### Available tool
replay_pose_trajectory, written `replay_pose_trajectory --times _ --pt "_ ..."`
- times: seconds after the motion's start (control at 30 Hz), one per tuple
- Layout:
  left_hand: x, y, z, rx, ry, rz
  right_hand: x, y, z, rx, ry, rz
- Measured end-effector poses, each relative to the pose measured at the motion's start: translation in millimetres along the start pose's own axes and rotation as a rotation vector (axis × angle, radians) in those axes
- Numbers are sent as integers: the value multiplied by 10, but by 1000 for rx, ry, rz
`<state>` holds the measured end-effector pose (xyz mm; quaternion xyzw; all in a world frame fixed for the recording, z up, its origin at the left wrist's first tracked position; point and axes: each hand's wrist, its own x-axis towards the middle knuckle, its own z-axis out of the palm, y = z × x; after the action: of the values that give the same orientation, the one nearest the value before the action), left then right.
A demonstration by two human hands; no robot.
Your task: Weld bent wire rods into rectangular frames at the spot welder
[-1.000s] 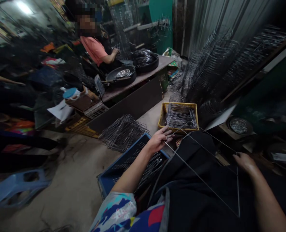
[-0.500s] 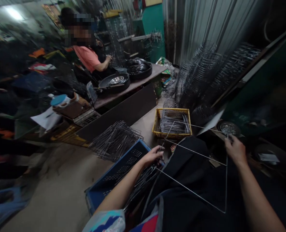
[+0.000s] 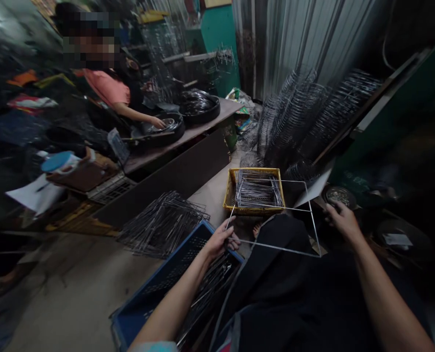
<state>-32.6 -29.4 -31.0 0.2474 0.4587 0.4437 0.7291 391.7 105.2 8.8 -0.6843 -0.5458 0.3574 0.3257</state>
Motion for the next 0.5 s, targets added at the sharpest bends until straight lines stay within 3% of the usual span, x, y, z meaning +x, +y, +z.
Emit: replay_pose_trajectory --times 0.1,0.2,0.27,0.37,0.5 --pt "512 160 -172 6 124 37 -304 291 -280 -235 -35 -50" --pt "1133 269 -341 18 195 63 -684 612 -468 -459 12 -178" --pt "1545 288 -404 40 240 75 -906 769 -468 -538 27 -217" --pt "2049 236 -440 99 289 73 -1069 875 -347 -670 -18 -160" --pt "2416 90 -506 226 290 37 -1041 852 -237 -793 -91 -52"
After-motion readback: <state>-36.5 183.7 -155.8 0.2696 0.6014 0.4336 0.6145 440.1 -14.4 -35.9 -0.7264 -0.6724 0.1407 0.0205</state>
